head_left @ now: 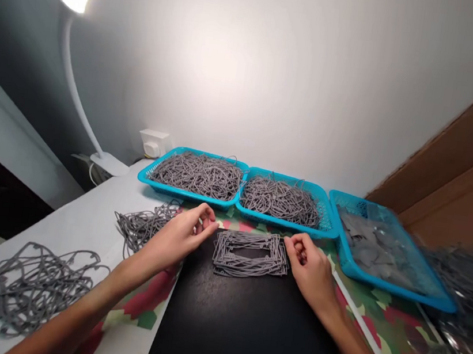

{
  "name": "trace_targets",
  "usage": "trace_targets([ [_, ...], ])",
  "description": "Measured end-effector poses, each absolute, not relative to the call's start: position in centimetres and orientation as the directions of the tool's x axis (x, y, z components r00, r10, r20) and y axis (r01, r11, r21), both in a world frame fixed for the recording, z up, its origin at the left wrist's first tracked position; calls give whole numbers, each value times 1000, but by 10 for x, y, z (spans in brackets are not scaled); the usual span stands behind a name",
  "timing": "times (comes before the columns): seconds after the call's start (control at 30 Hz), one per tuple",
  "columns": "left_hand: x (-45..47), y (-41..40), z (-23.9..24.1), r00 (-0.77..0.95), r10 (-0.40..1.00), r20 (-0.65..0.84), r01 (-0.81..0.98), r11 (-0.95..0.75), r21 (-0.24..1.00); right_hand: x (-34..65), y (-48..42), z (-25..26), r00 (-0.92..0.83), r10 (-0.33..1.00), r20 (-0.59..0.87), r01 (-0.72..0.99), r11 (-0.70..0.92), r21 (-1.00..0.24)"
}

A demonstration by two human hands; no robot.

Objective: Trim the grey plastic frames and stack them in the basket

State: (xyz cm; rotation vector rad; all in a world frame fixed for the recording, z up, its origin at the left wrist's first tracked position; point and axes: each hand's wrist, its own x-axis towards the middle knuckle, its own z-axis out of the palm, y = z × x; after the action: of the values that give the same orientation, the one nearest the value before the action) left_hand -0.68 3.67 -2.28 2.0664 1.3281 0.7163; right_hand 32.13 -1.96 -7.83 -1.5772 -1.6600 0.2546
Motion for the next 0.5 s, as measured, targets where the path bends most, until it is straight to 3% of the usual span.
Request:
trace_targets([
  [0.13, -59, 31, -12, 370, 927, 60, 721, -327, 611, 324, -25, -87, 134, 867, 480, 789, 201, -581],
  [0.3, -108, 11, -49, 337, 925, 177, 731, -376, 570, 326, -21, -92, 121, 858, 500, 821, 196, -536],
  [0.5, -105, 4, -77, 363, 887, 284, 720, -461, 519, 330, -18, -100, 158, 852, 499, 819, 169, -549],
])
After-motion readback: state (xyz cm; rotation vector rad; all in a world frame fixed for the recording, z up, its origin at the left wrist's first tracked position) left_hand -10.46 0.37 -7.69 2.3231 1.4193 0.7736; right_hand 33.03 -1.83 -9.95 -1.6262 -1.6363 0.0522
